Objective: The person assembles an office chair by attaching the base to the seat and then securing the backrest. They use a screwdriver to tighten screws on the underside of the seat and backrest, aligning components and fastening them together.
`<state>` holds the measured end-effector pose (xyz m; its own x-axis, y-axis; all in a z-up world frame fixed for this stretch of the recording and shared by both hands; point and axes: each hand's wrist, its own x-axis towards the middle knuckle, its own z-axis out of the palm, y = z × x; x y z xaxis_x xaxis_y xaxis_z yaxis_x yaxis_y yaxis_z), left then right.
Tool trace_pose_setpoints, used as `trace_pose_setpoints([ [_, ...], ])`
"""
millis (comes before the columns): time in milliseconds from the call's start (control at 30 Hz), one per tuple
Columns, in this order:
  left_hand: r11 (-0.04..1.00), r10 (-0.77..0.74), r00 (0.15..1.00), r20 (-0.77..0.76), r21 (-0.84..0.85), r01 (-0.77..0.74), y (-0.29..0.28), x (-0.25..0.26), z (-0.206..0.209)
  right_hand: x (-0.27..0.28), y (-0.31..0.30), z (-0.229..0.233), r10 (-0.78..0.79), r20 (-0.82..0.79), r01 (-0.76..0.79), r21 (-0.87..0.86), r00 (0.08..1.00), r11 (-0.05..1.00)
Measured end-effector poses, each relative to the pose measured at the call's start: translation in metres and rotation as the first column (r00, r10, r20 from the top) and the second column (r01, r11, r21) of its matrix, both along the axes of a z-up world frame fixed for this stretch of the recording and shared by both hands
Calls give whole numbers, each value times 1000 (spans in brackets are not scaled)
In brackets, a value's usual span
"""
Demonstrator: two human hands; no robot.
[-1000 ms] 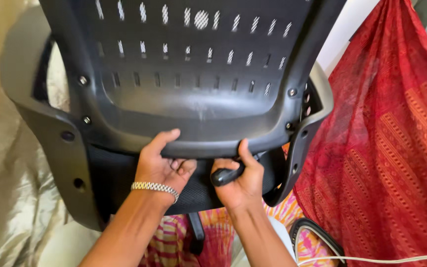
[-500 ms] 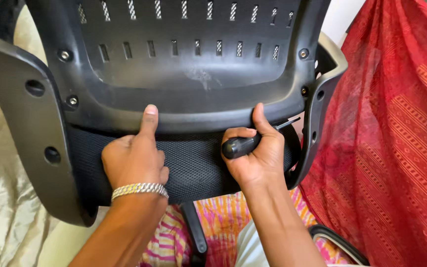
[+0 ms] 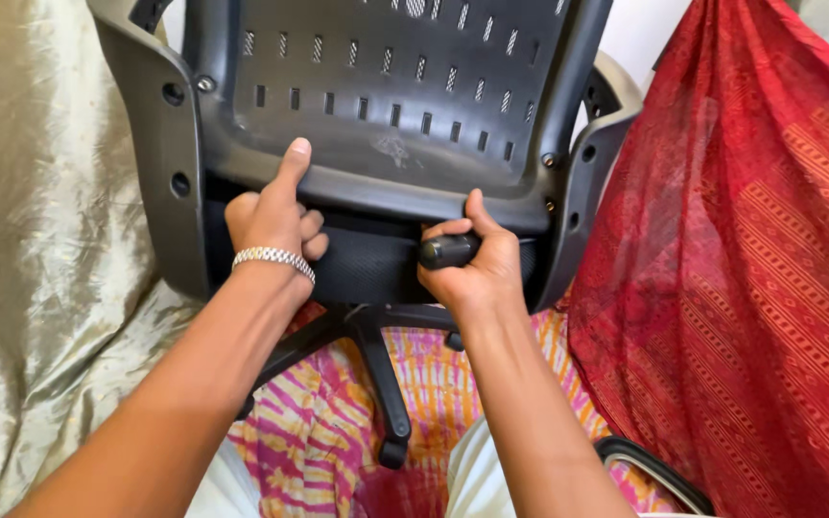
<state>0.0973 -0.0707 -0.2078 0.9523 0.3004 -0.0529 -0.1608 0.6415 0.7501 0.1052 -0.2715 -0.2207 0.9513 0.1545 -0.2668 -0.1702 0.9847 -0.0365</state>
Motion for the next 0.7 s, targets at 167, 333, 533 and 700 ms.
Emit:
trace_pose_setpoints([
  [167,999,18,996,-82,30,-15,-4,10,5,13,-3,-1,-75,-35,72,-80,997,994],
  [333,999,46,994,-97,12,-45,-8,-10,-6,-3,-1,1,-145,-88,126,-190,986,974],
  [533,995,-7,989,-145,102,22,-6,-36,-2,-20,3,3,-156,-14,144,-312,988,939],
  [700,932,-162,951,-263,276,235,6,-54,8,-21,-8,2,-132,20,129,-395,991,910],
])
